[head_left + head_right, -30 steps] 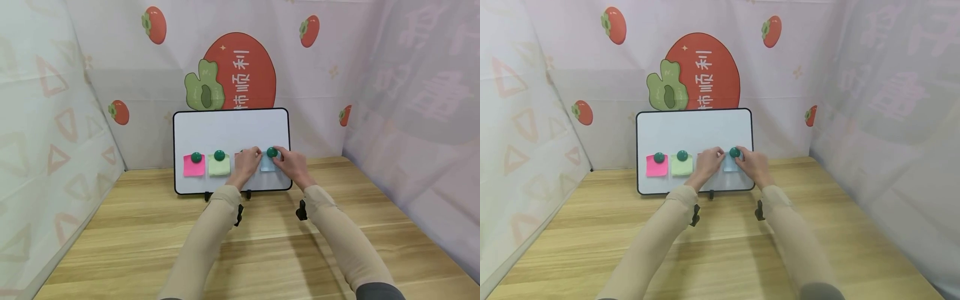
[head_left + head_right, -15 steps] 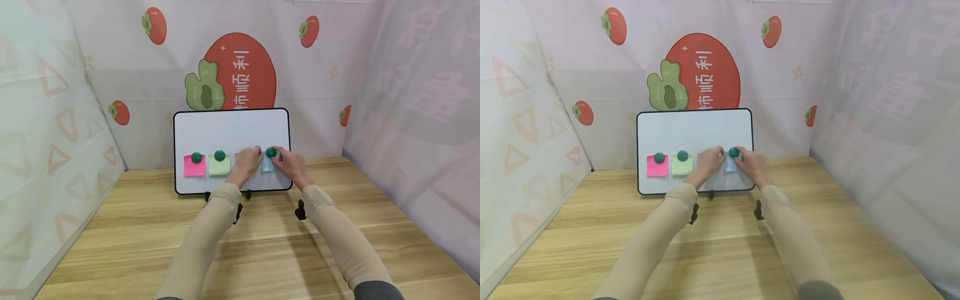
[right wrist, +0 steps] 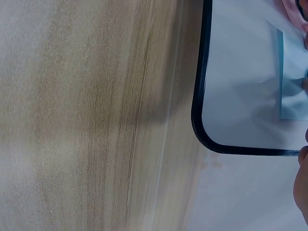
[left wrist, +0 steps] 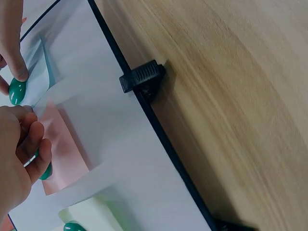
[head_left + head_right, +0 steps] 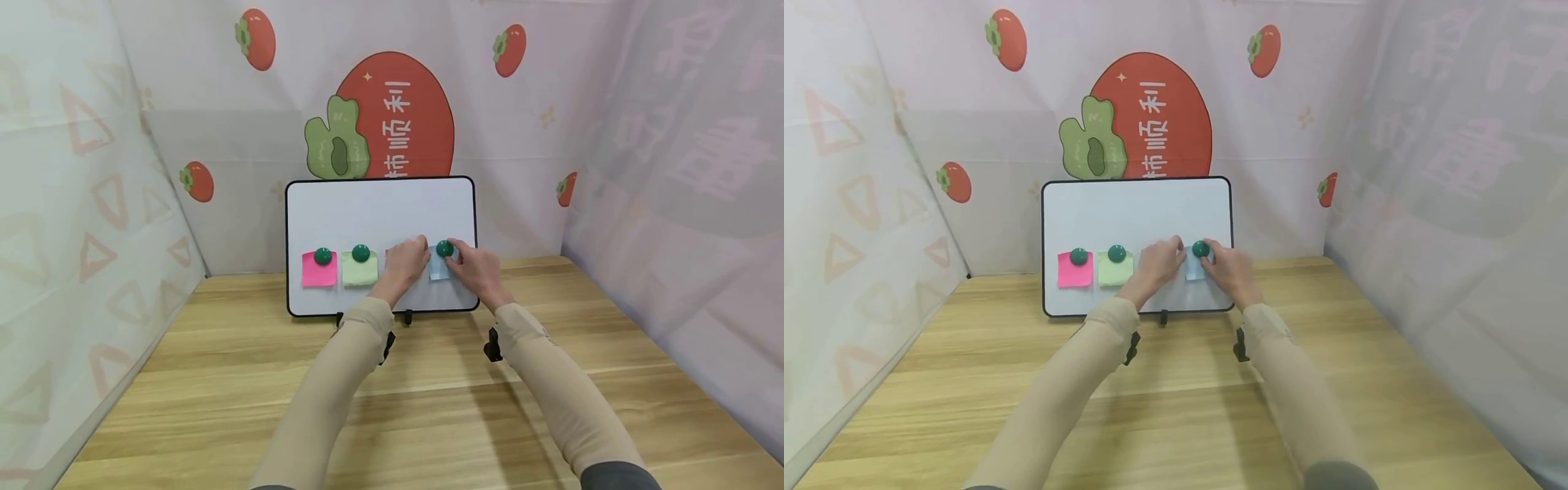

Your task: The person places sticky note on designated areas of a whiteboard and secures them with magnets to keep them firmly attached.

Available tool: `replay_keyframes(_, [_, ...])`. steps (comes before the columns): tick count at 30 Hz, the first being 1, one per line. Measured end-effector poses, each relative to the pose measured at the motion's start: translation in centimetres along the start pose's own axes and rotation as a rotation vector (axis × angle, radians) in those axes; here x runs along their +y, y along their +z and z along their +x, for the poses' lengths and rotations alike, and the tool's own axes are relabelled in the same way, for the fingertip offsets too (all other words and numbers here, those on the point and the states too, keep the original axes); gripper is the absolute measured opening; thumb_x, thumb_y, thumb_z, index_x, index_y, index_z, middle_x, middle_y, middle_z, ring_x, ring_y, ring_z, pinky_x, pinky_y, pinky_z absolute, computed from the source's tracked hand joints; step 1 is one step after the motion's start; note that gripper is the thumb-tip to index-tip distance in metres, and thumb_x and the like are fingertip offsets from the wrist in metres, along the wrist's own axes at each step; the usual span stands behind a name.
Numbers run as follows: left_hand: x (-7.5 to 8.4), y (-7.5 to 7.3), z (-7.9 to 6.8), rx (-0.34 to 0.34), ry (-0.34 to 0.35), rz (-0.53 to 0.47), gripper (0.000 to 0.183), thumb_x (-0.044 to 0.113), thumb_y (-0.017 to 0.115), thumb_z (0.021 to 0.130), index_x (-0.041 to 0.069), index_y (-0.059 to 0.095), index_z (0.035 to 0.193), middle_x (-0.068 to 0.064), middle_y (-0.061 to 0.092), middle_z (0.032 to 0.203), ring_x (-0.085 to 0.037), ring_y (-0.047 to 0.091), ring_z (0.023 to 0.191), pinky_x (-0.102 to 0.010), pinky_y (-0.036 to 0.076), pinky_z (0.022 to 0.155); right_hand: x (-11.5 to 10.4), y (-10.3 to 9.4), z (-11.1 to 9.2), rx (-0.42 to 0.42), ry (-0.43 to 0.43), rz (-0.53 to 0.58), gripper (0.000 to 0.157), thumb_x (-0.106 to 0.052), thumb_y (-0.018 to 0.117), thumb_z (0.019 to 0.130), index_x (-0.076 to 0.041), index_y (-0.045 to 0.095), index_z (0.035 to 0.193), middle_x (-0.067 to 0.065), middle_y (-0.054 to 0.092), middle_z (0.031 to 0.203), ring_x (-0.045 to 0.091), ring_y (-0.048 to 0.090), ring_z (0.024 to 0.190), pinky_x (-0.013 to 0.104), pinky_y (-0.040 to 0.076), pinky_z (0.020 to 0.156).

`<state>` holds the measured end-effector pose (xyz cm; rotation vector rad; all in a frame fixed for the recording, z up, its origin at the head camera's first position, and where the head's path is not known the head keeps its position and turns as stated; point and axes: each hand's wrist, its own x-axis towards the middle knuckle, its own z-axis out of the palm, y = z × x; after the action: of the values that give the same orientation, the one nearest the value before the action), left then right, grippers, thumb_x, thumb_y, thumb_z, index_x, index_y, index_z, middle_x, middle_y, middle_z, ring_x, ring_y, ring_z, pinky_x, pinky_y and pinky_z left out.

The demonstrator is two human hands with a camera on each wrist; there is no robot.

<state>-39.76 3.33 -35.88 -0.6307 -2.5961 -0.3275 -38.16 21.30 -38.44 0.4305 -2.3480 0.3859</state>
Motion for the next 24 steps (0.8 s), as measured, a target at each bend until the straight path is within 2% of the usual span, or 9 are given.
replay_keyframes(9, [-0.8,-0.5,-0.4,-0.036,-0.008,0.013,0.023,0.023,0.057,0.101,0.010,0.063,0.119,-0.008,0.075,0.096,-0.018,0.065,0.067,-0.032,0.054,0.059,0.1,1.1,-0.1,0.055,-0.032,0.033,0.040,-0.016,0.075,0.086,-0.007,0.066,0.124,0.006,0.061,0.060,0.012,0.040,0.044,0.025,0.029,0.043])
replay_keyframes(12, [-1.4,-0.8,-0.6,-0.071,-0.018,-0.016,0.028,0.025,0.056,0.101,0.011,0.060,0.125,-0.007,0.075,0.098,-0.017,0.064,0.069,-0.032,0.054,0.060,0.2,0.9,-0.3,0.037,-0.019,0.047,0.042,-0.015,0.073,0.088,-0.007,0.064,0.127,0.006,0.060,0.063,0.015,0.044,0.049,0.026,0.032,0.046])
replay_keyframes(16, [-2.7,-1.2,-1.5,-0.086,0.034,-0.055,0.029,0.028,0.055,0.102,0.009,0.060,0.125,-0.006,0.074,0.099,-0.015,0.062,0.067,-0.026,0.049,0.056,0.3,0.4,-0.7,0.007,0.008,0.058,0.045,-0.016,0.071,0.091,-0.005,0.060,0.133,0.008,0.061,0.072,0.019,0.050,0.058,0.028,0.036,0.050])
replay_keyframes(19, [-3.8,-1.3,-2.5,-0.069,0.078,-0.053,0.028,0.028,0.058,0.101,0.009,0.062,0.122,-0.004,0.074,0.098,-0.012,0.062,0.066,-0.022,0.045,0.053,0.4,0.3,-1.1,0.024,-0.006,0.067,0.044,-0.015,0.070,0.091,-0.004,0.060,0.133,0.010,0.062,0.082,0.021,0.053,0.064,0.030,0.041,0.053])
replay_keyframes(24, [-5.5,-1.8,-4.5,-0.008,0.046,-0.098,0.029,0.027,0.062,0.099,0.010,0.063,0.122,-0.003,0.068,0.091,-0.012,0.059,0.068,-0.023,0.046,0.055,0.1,0.5,-1.8,0.029,-0.019,0.104,0.043,-0.018,0.070,0.092,-0.004,0.061,0.131,0.013,0.062,0.099,0.025,0.061,0.081,0.036,0.052,0.065])
